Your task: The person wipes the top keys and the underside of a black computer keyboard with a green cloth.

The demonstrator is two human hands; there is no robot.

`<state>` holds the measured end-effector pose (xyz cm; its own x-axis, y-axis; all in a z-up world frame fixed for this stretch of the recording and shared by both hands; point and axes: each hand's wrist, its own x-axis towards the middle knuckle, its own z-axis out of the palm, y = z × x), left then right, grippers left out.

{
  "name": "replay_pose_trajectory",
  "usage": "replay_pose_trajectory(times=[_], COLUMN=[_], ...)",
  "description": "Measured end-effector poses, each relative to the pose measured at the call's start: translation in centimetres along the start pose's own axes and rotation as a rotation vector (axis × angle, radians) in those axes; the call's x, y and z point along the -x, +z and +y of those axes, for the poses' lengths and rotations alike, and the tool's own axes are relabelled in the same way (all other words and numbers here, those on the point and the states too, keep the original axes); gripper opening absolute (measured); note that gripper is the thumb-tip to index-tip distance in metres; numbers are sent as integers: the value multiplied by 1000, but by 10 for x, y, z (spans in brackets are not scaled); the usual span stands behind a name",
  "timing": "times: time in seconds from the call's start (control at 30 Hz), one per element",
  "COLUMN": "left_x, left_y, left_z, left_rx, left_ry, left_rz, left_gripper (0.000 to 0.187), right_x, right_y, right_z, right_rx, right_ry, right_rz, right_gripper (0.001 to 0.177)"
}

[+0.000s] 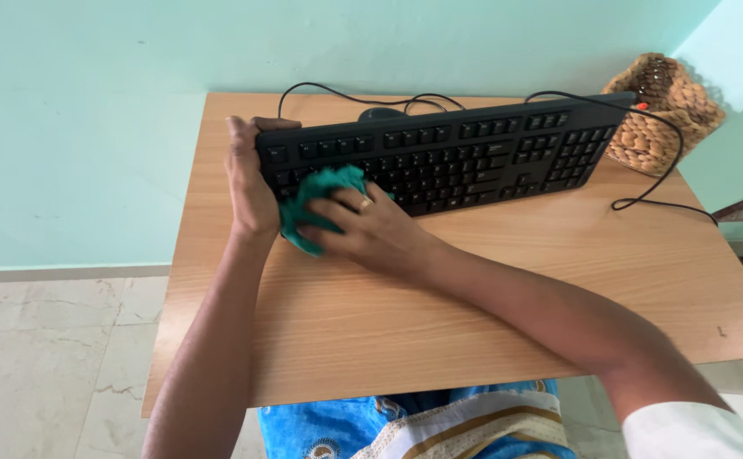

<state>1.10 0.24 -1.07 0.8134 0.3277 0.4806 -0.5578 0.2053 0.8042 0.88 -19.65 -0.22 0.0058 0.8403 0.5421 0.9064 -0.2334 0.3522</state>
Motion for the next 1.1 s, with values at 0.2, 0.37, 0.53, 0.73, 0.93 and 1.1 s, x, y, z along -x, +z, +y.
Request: replay_pose_trajectory(times=[0.2,0.37,0.53,0.73,0.93,1.1], left_x=[3,4,7,9,5,5], left_y=[7,12,16,13,13,13], left_z=[0,-1,5,0,-1,-3], left_rx=[-148,-126,-182,-208,-220,-215], left_ry=[37,46,62,81,104,134], left_rz=[50,81,108,115,126,125], left_gripper=[39,24,20,22,22,22], right_x=[43,29,0,66,151,203], right_y=[-34,-69,-58,-56,-81,-94], right_z=[23,37,34,61,99,118], right_rx=[8,91,171,229,360,348], right_ry=[91,321,302,378,546,741], right_rz=[-411,-77,-7,49,20,72], right_gripper=[23,39,63,71,70,59])
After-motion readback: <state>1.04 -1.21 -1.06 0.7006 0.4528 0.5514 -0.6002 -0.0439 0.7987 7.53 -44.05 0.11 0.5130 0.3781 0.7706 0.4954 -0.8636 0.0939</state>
